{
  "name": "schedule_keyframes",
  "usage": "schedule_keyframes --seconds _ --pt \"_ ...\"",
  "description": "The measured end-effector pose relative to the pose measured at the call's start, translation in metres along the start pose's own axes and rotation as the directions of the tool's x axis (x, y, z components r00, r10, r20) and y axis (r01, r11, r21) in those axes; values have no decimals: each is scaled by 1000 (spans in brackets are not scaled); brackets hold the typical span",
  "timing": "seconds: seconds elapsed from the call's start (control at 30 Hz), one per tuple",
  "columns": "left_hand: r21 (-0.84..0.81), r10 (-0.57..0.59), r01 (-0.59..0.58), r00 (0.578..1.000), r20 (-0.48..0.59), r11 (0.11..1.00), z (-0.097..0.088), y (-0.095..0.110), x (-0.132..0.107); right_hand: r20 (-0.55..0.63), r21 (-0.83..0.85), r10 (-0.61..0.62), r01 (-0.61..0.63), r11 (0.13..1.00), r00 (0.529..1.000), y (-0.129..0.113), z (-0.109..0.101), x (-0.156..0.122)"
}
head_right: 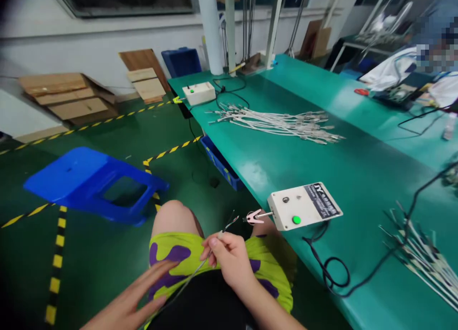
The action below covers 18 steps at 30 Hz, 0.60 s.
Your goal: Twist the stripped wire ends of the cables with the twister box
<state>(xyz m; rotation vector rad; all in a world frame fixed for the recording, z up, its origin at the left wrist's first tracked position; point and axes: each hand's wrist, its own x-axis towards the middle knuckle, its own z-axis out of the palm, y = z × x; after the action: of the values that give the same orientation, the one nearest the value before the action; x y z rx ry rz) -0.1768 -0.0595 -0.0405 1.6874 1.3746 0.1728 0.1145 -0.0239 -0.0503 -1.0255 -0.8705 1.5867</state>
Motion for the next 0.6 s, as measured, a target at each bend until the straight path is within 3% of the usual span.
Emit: schedule_keyframes --seconds 0.1,0.17,0.27,0.37,0.47,0.53,0.6 --pt "-185 88 -89 996 -16 979 12 70 54 13 -73 16 -15 997 1000 3 -19 -7" --pt "-382 164 -154 986 -6 911 20 112 86 40 -124 10 -5 992 999 4 -29 -12" --pt "-636 222 -61 959 176 769 34 152 116 80 -188 -20 34 982 997 9 -37 -15" --pt "-690 185 35 952 242 723 47 167 129 107 -247 -47 73 966 993 12 -43 -15" --pt "-724 117 36 980 160 689 54 168 132 85 -327 -82 105 939 993 6 -52 -17" --pt "-751 92 -25 995 47 660 57 167 133 -16 -399 -147 128 908 989 -3 -59 -23" --pt "-774 76 -51 997 -4 631 60 166 132 -166 -467 -239 137 874 957 -13 -64 -29"
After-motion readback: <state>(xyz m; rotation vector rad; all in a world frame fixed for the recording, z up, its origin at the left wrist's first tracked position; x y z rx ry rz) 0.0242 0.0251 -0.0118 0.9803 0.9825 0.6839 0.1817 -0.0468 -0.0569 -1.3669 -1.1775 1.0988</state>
